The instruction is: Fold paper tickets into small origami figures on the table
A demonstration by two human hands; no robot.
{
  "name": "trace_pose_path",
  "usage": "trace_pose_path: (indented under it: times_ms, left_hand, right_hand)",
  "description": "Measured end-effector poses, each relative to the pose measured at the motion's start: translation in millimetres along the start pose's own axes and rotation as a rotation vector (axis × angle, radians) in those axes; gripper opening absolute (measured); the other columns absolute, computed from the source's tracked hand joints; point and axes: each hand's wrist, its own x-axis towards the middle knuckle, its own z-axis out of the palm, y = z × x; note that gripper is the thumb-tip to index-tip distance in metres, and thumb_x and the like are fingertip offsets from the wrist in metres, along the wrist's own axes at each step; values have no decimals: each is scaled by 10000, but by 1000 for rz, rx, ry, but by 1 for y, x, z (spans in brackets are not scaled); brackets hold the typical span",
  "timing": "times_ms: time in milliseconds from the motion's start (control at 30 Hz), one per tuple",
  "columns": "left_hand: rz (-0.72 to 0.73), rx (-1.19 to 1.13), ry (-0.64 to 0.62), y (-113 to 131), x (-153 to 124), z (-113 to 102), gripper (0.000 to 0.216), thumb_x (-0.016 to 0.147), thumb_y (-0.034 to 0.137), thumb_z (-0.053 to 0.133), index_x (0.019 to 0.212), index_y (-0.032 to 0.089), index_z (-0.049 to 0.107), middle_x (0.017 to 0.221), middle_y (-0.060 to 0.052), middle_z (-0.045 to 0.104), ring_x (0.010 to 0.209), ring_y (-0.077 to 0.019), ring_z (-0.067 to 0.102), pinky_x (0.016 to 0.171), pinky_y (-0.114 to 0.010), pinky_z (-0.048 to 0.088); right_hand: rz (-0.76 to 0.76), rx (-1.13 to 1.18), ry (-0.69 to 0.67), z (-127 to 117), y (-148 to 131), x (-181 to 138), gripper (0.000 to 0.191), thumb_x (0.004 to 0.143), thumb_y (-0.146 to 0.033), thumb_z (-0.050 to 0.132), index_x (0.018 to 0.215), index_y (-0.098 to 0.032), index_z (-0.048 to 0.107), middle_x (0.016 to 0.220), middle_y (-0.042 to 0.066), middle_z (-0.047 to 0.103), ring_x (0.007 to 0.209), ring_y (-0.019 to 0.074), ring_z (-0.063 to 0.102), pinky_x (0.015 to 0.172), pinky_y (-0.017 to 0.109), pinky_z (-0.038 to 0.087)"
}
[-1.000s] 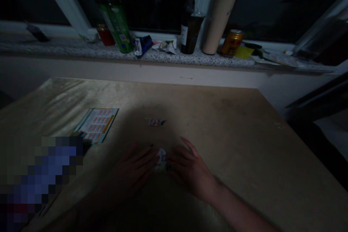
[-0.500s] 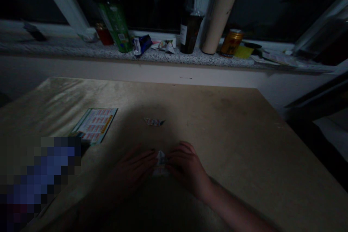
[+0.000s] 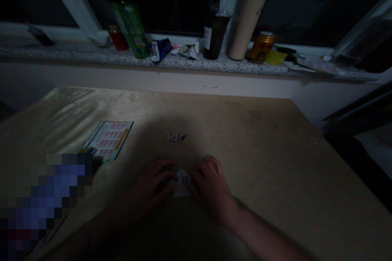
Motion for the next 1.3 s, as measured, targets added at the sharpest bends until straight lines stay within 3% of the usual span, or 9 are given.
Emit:
trace_pose_path:
  times_ms: [200,433,633,933,1133,1233,1300]
  left_hand:
    - [-3,19,18,2,0,2,167,898,308,550,1041,243,609,1232,-25,527,1186,-232,440,1078,-480,249]
    - [-19,51,19,3,1,4,143,911,287,534,1026,240,606,1228,-13,538,1182,-208,448,1091,-462,243]
    - [-9,69,30,4,2,6,147,921,308,521,1009,228,607,1206,-22,553,1173,-211,453,1091,-476,233]
    - [8,152,69,5,5,9,137,922,237,507,1023,210,596,1171,-26,575,1121,-204,490,1069,-439,277]
    - [137,350,213,32,-20,28,335,925,130,368,1226,157,511,1254,-59,570,1174,-192,473,1078,-345,241]
    - [97,400,177,49,-41,41,608,880,409,442,1373,64,351,1394,-148,435,1282,-288,361,1053,-385,281]
    - [52,396,115,54,-48,45,712,850,455,467,1406,49,286,1418,-160,398,1308,-299,323,1045,-388,294]
  right_hand:
    - [-87,-217,-104,2,-3,4,107,845,-315,589,835,-208,589,828,40,580,912,243,521,995,510,295]
    - [-169,-246,-90,6,6,6,38,821,-234,618,807,-232,582,815,22,572,904,223,524,1011,496,270]
    - [-200,-319,-119,-1,2,12,91,840,-298,602,849,-207,599,842,46,599,921,243,527,1020,498,271]
    - [-245,-310,-167,3,2,13,96,792,-150,614,871,-200,592,846,52,623,874,234,545,970,471,324]
    - [-294,-302,-188,2,3,16,109,823,-163,576,925,-191,602,866,53,638,897,229,555,972,451,330]
    - [-291,-298,-220,1,4,17,93,835,-149,553,902,-198,596,877,49,636,903,225,549,977,445,311]
    - [-288,-296,-242,1,5,17,95,837,-146,547,901,-202,589,883,50,633,908,225,540,977,442,295]
